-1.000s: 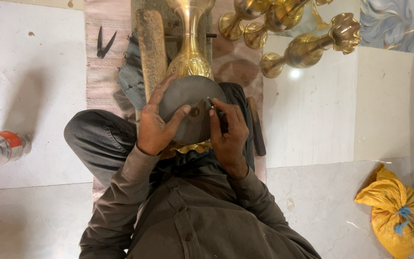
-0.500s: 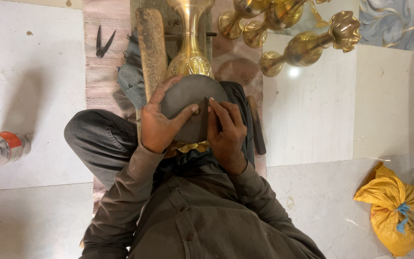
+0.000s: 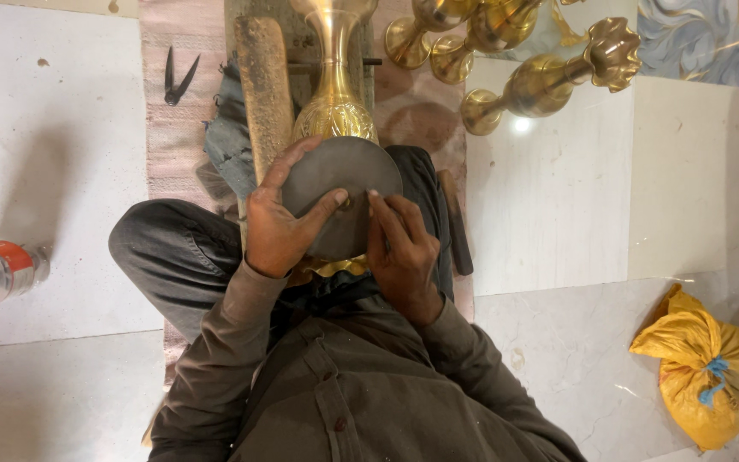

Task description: The person sits on the floor with a brass vase clamped to a wooden block on their lap and engraves decorative patterns into its surface, holding a chisel against the metal and striking it with a wooden mallet. They reposition the vase and chisel repeatedly across the surface, then rub the engraved area with a round abrasive stone.

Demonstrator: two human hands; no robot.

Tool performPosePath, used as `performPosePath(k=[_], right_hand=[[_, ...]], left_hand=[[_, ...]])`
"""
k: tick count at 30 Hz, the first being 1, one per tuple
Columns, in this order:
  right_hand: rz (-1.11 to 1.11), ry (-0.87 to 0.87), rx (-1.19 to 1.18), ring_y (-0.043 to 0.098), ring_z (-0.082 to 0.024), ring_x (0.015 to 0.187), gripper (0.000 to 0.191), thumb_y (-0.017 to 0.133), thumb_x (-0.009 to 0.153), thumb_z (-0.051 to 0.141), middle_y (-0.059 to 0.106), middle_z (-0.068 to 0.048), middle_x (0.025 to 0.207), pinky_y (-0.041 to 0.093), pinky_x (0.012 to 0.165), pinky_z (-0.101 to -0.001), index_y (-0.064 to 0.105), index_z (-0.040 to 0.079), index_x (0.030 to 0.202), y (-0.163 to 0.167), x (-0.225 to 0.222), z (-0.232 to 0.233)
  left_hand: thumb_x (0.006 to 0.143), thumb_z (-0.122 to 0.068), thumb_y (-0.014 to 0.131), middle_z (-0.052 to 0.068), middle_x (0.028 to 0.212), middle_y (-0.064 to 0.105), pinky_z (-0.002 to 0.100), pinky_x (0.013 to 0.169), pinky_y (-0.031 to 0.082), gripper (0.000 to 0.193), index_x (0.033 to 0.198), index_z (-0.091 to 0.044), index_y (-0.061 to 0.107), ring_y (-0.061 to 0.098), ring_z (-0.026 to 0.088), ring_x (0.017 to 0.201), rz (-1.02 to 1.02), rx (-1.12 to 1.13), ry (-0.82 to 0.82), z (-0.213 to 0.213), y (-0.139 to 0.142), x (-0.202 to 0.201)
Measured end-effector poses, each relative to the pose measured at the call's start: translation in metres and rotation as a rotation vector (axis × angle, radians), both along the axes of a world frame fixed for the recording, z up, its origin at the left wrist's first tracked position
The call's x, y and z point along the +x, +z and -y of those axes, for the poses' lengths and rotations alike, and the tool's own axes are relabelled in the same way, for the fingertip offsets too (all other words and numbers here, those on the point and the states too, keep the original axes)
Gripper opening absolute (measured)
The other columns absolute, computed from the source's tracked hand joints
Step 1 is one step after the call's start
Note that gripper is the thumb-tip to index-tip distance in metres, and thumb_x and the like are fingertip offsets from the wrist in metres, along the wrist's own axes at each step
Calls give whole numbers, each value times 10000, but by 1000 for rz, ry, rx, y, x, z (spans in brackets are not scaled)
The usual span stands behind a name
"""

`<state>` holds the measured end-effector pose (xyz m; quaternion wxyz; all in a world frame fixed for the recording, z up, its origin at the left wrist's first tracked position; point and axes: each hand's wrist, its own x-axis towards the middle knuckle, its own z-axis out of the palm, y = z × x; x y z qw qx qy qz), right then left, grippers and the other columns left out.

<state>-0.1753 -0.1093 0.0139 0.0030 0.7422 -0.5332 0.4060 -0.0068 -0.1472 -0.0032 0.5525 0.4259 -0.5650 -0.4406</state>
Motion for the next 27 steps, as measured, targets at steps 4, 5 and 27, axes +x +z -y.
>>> performPosePath(k=[4, 5, 27], right_hand=[[5, 32, 16, 732, -221, 863, 238, 713, 1002, -38, 679, -129, 1124, 589, 679, -331, 704, 0, 1237, 8, 6, 10], [-13, 45, 22, 730, -218, 844, 249, 710, 996, -45, 683, -136, 1127, 584, 665, -329, 705, -9, 1242, 11, 6, 9], [-79, 70, 4, 725, -243, 834, 324, 709, 956, -42, 673, -140, 1174, 577, 677, -336, 681, 8, 1274, 17, 5, 11]], left_hand=[[874, -54, 848, 154, 1419, 653, 355, 1113, 555, 624, 1435, -5, 577, 649, 229, 1290, -59, 79, -10, -1, 0, -1], [884, -45, 848, 160, 1434, 641, 359, 1124, 545, 626, 1442, 2, 569, 637, 236, 1308, -57, 49, -7, -1, 0, -1], [894, -17, 832, 184, 1440, 634, 357, 1101, 559, 620, 1449, 14, 559, 638, 242, 1299, -50, 45, -9, -4, 4, -2]])
